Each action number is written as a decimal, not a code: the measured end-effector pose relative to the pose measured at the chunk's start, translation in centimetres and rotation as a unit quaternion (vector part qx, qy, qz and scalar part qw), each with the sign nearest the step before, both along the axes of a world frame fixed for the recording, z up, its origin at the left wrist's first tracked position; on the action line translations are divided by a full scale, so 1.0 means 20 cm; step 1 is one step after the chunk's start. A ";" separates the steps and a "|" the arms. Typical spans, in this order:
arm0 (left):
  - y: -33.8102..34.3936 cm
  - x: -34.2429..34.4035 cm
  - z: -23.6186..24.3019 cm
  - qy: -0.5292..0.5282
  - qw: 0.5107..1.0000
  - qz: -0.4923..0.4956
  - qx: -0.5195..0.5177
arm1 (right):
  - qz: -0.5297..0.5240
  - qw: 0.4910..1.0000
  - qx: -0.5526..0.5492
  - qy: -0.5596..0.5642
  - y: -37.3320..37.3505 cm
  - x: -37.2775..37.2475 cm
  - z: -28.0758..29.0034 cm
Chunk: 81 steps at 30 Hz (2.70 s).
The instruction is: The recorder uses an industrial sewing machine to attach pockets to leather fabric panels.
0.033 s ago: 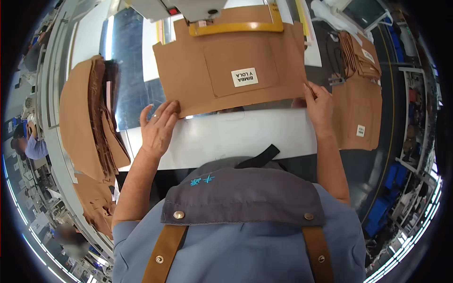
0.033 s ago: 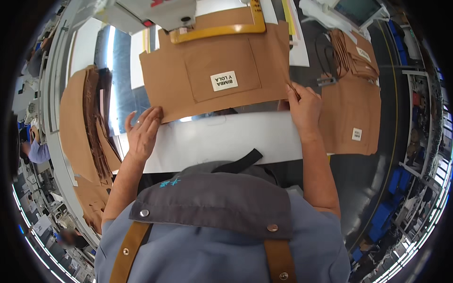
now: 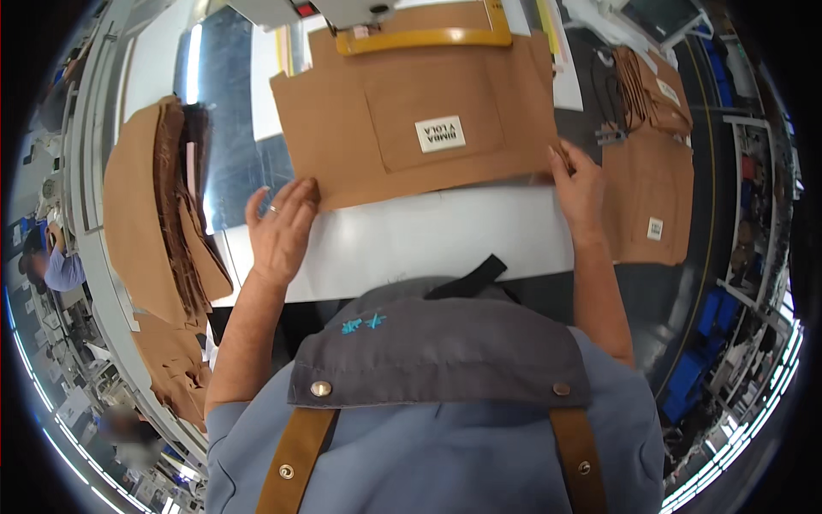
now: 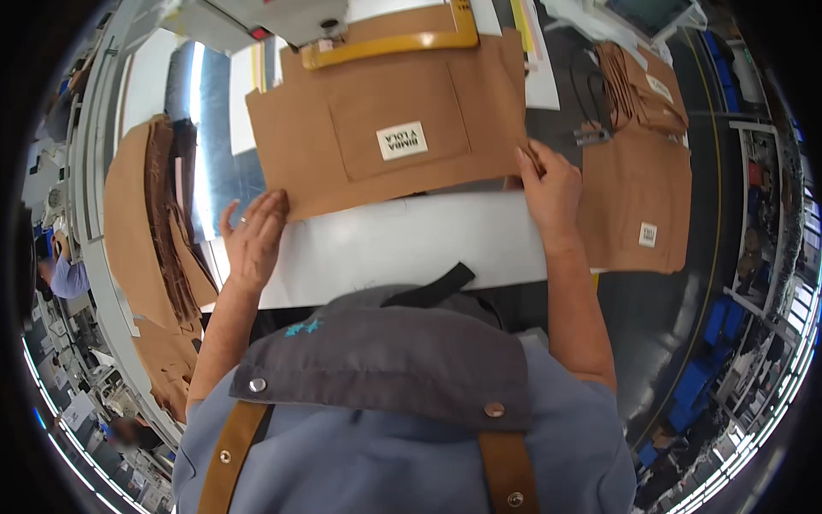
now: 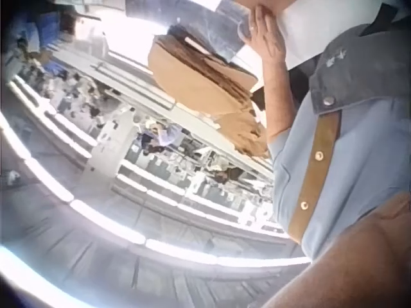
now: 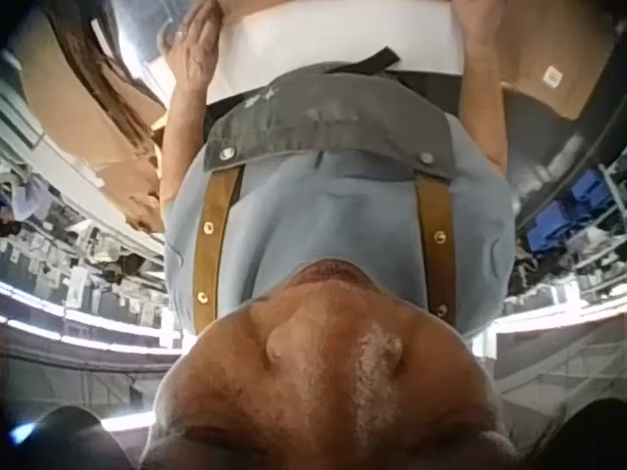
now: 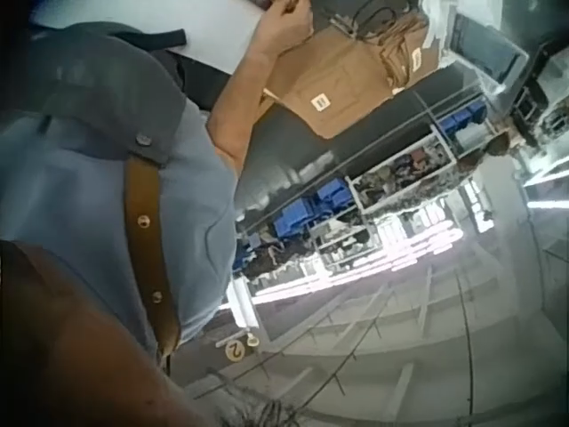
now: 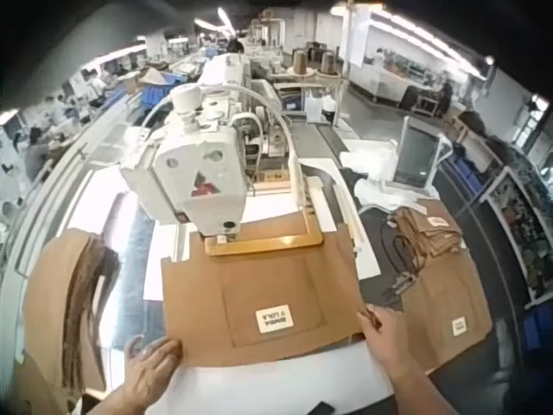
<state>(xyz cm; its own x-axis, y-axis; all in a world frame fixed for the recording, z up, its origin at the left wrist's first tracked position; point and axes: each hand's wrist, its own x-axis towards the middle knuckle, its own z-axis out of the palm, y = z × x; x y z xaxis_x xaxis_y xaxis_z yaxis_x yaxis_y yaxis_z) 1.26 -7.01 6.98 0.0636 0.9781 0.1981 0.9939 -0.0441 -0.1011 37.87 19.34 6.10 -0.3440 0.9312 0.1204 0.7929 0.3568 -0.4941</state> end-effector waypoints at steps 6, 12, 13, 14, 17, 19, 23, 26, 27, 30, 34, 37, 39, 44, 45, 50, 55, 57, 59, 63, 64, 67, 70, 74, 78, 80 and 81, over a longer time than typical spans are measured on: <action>-0.02 0.11 0.00 -0.126 0.986 0.104 0.026 | -0.052 0.993 -0.044 0.092 -0.10 -0.04 -0.01; 0.11 0.29 -0.06 -0.202 0.978 -0.003 -0.042 | 0.161 0.977 0.142 0.005 -0.22 -0.12 -0.04; 0.13 0.33 -0.08 -0.208 0.977 0.004 -0.054 | 0.158 0.977 0.143 0.005 -0.25 -0.14 -0.05; 0.14 0.36 -0.09 -0.214 0.975 0.012 -0.065 | 0.188 0.972 0.140 -0.013 -0.27 -0.16 -0.06; 0.14 0.38 -0.10 -0.155 0.985 0.038 -0.071 | 0.218 0.964 0.143 -0.046 -0.27 -0.14 -0.07; 0.14 0.39 -0.10 -0.131 0.988 0.049 -0.071 | 0.215 0.963 0.150 -0.058 -0.26 -0.11 -0.09; 0.14 0.38 -0.11 -0.143 0.987 0.047 -0.058 | 0.222 0.958 0.167 -0.075 -0.23 -0.08 -0.10; 0.13 0.39 -0.10 -0.143 0.988 0.043 -0.047 | 0.225 0.957 0.163 -0.080 -0.23 -0.08 -0.08; 0.12 0.39 -0.10 -0.140 0.988 0.045 -0.048 | 0.225 0.959 0.154 -0.080 -0.23 -0.08 -0.07; 0.11 0.39 -0.09 -0.148 0.987 0.043 -0.045 | 0.222 0.961 0.144 -0.082 -0.24 -0.09 -0.07; 0.10 0.38 -0.10 -0.153 0.986 0.044 -0.051 | 0.222 0.962 0.138 -0.083 -0.25 -0.08 -0.05; 0.11 0.34 -0.07 -0.209 0.978 0.011 -0.005 | 0.217 0.965 0.124 -0.078 -0.24 -0.08 -0.04; 0.14 0.30 -0.06 -0.230 0.973 0.028 0.012 | 0.219 0.965 0.125 -0.075 -0.24 -0.08 -0.04; 0.29 0.21 -0.01 -0.246 0.966 0.032 0.075 | 0.219 0.969 0.103 -0.041 -0.27 -0.14 -0.07; 0.30 0.21 0.01 -0.279 0.960 -0.010 0.023 | 0.221 0.967 0.110 -0.062 -0.28 -0.14 -0.09; 0.12 0.18 -0.08 -0.212 0.972 -0.054 -0.091 | 0.230 0.961 0.111 -0.107 -0.32 -0.13 -0.14; -0.06 0.06 -0.09 -0.169 0.983 0.033 -0.059 | 0.224 0.960 0.112 -0.126 -0.31 -0.09 -0.14; -0.07 0.04 -0.09 -0.160 0.985 0.058 -0.031 | 0.221 0.961 0.110 -0.125 -0.30 -0.10 -0.14; -0.03 0.06 -0.08 -0.181 0.982 0.059 -0.009 | 0.219 0.961 0.109 -0.126 -0.28 -0.11 -0.14; 0.12 0.13 -0.07 -0.239 0.966 -0.025 0.096 | 0.243 0.957 0.115 -0.111 -0.26 -0.15 -0.11; 0.16 0.14 -0.10 -0.289 0.946 -0.056 0.136 | 0.263 0.953 0.114 -0.098 -0.25 -0.20 -0.10; 0.34 0.25 -0.27 -0.406 0.913 0.022 -0.035 | 0.261 0.955 0.097 -0.104 -0.22 -0.16 -0.15; 0.35 0.31 -0.55 -0.238 0.961 -0.045 0.130 | 0.301 0.939 0.133 -0.100 -0.17 -0.06 -0.22; 0.20 0.31 -0.41 -0.240 0.960 -0.077 0.123 | 0.322 0.924 0.131 -0.162 -0.17 -0.05 -0.12; 0.23 0.41 -0.34 -0.230 0.970 0.016 0.080 | 0.325 0.923 0.196 -0.064 0.15 0.00 -0.23; 0.24 0.46 -0.34 -0.246 0.964 0.071 0.068 | 0.226 0.940 0.235 -0.100 0.18 0.03 -0.18; 0.24 0.47 -0.33 -0.232 0.966 0.082 0.075 | 0.173 0.945 0.253 -0.117 0.24 0.02 -0.18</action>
